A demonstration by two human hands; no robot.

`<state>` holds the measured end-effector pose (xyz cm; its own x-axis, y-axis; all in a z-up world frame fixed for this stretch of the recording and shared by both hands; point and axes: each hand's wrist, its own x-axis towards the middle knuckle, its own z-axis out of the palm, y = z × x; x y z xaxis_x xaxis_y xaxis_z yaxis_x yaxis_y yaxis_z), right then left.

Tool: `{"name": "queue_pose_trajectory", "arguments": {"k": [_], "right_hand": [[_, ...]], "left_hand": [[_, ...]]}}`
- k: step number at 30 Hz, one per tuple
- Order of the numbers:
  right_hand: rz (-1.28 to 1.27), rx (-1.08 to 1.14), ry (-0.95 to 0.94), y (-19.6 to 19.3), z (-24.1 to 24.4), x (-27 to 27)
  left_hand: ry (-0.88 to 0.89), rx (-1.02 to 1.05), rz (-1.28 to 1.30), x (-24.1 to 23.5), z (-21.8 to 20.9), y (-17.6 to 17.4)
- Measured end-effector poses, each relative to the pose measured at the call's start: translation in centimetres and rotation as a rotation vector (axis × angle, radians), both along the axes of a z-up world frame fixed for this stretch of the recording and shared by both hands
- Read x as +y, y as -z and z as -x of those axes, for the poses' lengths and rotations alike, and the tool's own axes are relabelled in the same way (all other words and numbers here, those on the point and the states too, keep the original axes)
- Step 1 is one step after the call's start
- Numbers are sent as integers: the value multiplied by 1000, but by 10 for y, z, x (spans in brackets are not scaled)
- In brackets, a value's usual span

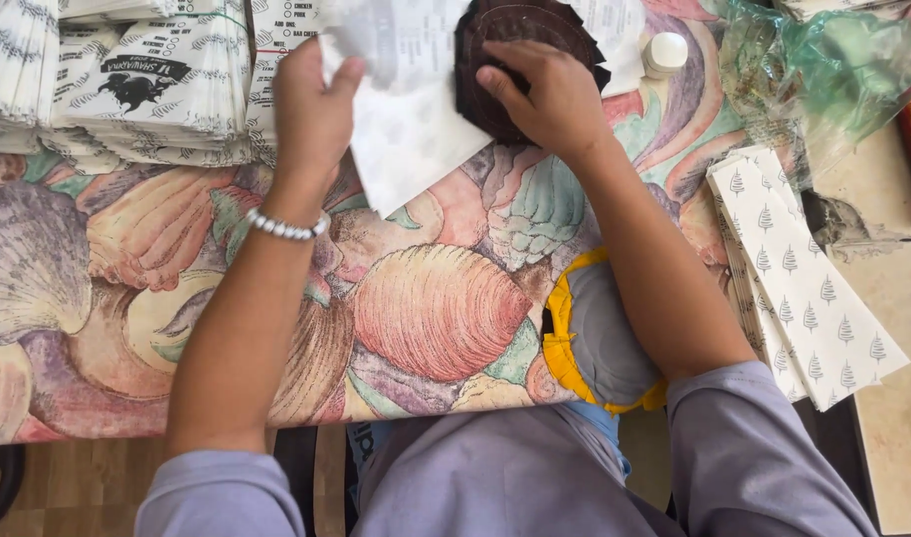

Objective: Folding individual paper sheets into specific shapes to create packaging wrappers.

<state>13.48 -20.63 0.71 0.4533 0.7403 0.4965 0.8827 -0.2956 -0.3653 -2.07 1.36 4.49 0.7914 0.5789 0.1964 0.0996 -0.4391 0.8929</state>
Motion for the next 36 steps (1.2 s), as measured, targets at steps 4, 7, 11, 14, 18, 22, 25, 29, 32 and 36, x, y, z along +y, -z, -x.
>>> {"name": "queue_pose_trajectory", "arguments": {"k": [4, 7, 11, 14, 18, 22, 25, 29, 32, 36], "right_hand": [[-14, -15, 55, 7, -13, -4], [32, 1, 65, 1, -10, -6], [-355, 403, -303, -23, 14, -7], [-528, 735, -440, -44, 44, -16], [-544, 854, 6, -42, 81, -30], [-522, 935, 49, -24, 91, -41], [-598, 1014, 102, -1, 84, -47], [-622, 1040, 97, 4, 83, -53], [-638, 1026, 60, 5, 83, -52], [-656, 1017, 63, 2, 87, -50]], "left_hand": [[-4, -88, -309, 19, 49, -6], [119, -294, -248, 22, 80, -28], [220, -410, 111, 36, 103, -29], [269, -383, 235, 30, 109, -34], [222, -308, 449, 16, 103, -24], [83, -166, 336, -4, 100, -5], [87, -324, 46, -11, 98, 11], [25, -343, -99, -18, 96, 25], [-18, -399, -98, -22, 95, 23], [-31, -534, -62, -29, 99, 10]]}}
